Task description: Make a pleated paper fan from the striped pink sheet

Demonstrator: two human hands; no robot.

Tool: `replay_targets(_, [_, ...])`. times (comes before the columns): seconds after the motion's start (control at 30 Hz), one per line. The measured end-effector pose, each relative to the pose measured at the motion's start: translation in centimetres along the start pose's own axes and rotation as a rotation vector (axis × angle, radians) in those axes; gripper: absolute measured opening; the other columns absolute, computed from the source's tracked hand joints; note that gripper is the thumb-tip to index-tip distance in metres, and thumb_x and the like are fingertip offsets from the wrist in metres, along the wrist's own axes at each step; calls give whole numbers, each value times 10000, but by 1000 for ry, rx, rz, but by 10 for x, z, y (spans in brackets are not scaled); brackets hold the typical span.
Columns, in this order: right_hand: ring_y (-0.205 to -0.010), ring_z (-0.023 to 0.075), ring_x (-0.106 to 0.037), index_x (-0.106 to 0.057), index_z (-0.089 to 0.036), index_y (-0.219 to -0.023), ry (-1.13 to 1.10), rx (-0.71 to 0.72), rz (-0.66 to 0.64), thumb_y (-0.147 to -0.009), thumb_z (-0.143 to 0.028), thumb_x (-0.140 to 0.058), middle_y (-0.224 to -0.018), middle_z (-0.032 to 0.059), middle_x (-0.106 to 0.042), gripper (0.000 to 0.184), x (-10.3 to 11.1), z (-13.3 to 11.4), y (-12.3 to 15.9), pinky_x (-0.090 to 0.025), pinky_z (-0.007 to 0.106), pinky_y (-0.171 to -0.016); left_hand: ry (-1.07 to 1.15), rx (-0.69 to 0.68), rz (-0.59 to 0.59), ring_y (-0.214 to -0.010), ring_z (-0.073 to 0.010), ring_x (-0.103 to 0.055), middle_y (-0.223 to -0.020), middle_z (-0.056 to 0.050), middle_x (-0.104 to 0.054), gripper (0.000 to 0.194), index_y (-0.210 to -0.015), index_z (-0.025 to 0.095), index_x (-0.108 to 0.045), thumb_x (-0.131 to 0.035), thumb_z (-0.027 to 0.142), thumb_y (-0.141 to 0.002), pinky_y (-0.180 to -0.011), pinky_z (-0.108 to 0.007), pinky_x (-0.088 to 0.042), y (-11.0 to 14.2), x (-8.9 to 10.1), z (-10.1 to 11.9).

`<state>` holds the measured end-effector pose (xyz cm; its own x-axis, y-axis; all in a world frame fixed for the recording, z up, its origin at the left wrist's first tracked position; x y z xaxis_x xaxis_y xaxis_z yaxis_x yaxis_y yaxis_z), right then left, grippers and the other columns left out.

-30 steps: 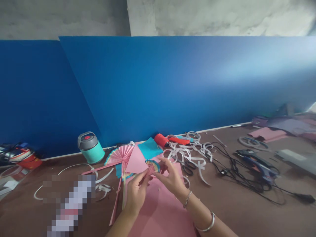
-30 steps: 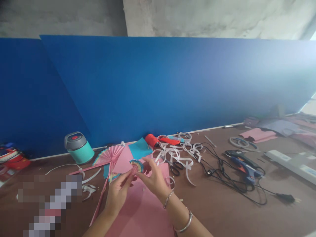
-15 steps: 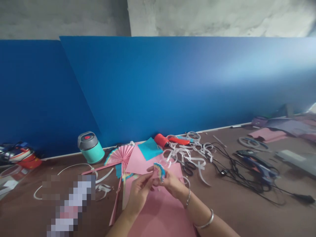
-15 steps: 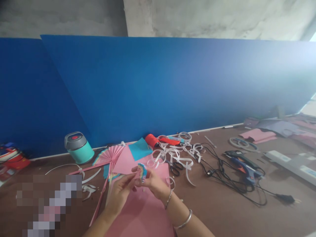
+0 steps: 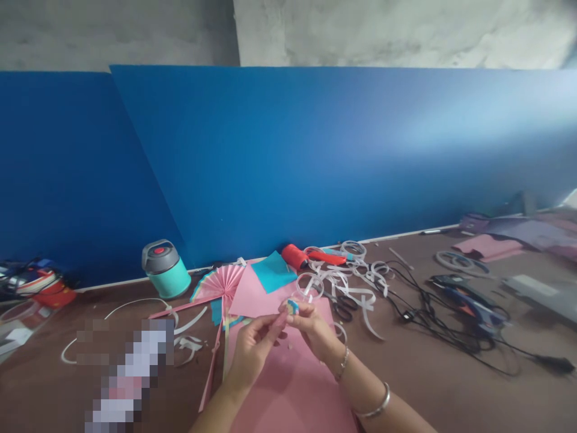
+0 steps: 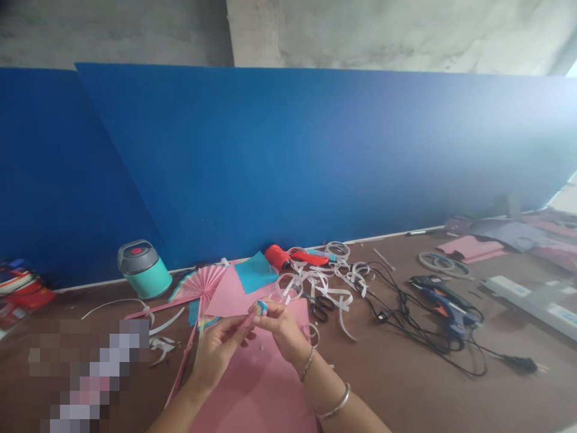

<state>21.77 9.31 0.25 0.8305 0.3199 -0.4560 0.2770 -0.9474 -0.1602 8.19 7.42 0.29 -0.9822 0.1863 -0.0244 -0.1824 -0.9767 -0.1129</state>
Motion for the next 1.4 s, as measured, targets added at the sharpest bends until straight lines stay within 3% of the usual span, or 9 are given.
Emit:
replay_targets(0.13, [-722,186,-594,-690,-190,-858,-65,-41,-13,-688,-268,-752,-655,-3,-622,198,0,2,0,-435,318,-750,139,27,-71,-850,-228,-681,-970,-83,-718,331,-1020,170,-678,-733,324,-731,-745,-298,-530,0,-3,-8])
replay_targets(0.23, [-708,188,-602,-692,-198,-864,-81,-56,10,-666,-289,-773,-659,-1,-635,232,1,2,-1,-437,328,-764,104,-2,-69,-901,-232,-662,-1030,-93,-699,338,-1049,169,-660,-703,339,-760,-775,-299,-518,0,-3,-15])
replay_targets(0.47, [-776,164,-547,-717,-190,-815,-54,-62,39,-616,-266,-816,-911,27,-631,234,1,12,-1,-439,284,-701,-148,-73,51,-731,-195,-631,-830,-66,-686,339,-974,139,-663,-608,441,-828,-641,-254,-490,2,-1,-16])
replay_targets(0.6, [-691,150,-521,-720,-189,-831,-107,-104,28,-613,-281,-819,-779,6,-599,256,-3,18,0,-432,274,-621,-208,-96,71,-617,-156,-588,-685,-29,-636,320,-853,145,-663,-565,450,-858,-588,-230,-445,5,-3,-8])
replay_targets(0.8, [-694,137,-520,-726,-182,-779,-118,-118,58,-615,-247,-818,-720,-14,-590,199,-6,19,1,-426,279,-713,-289,-187,127,-548,-130,-512,-607,-18,-591,362,-704,151,-632,-530,456,-871,-520,-211,-388,7,-3,-3])
replay_targets(1.0, [-640,144,-518,-709,-167,-823,-161,-115,62,-627,-298,-810,-679,-2,-602,257,-1,22,0,-417,285,-634,-164,-91,46,-613,-164,-608,-706,-42,-660,347,-926,137,-674,-571,459,-851,-558,-226,-461,4,-4,-12])
replay_targets(1.23, [-603,136,-502,-708,-171,-813,-186,-109,42,-630,-282,-808,-651,-10,-595,236,-3,21,-1,-413,277,-584,-328,-171,102,-521,-143,-570,-575,-24,-600,382,-684,161,-633,-486,433,-908,-508,-217,-409,6,-6,-2])
replay_targets(1.4, [-655,137,-514,-720,-172,-763,-178,-121,66,-620,-278,-816,-686,-4,-602,202,0,24,-1,-427,275,-641,-397,-234,89,-507,-130,-507,-532,-7,-528,406,-615,173,-579,-474,427,-914,-499,-215,-367,7,-3,-5])
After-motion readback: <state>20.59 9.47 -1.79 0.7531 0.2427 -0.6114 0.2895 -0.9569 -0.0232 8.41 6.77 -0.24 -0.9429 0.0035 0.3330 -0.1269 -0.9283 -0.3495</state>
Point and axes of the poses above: each hand's wrist, its own y-axis away from the middle knuckle, its own x-axis out of the back of the hand, z = x × y, the point moved 4 cm from there along -y, towards the middle knuckle
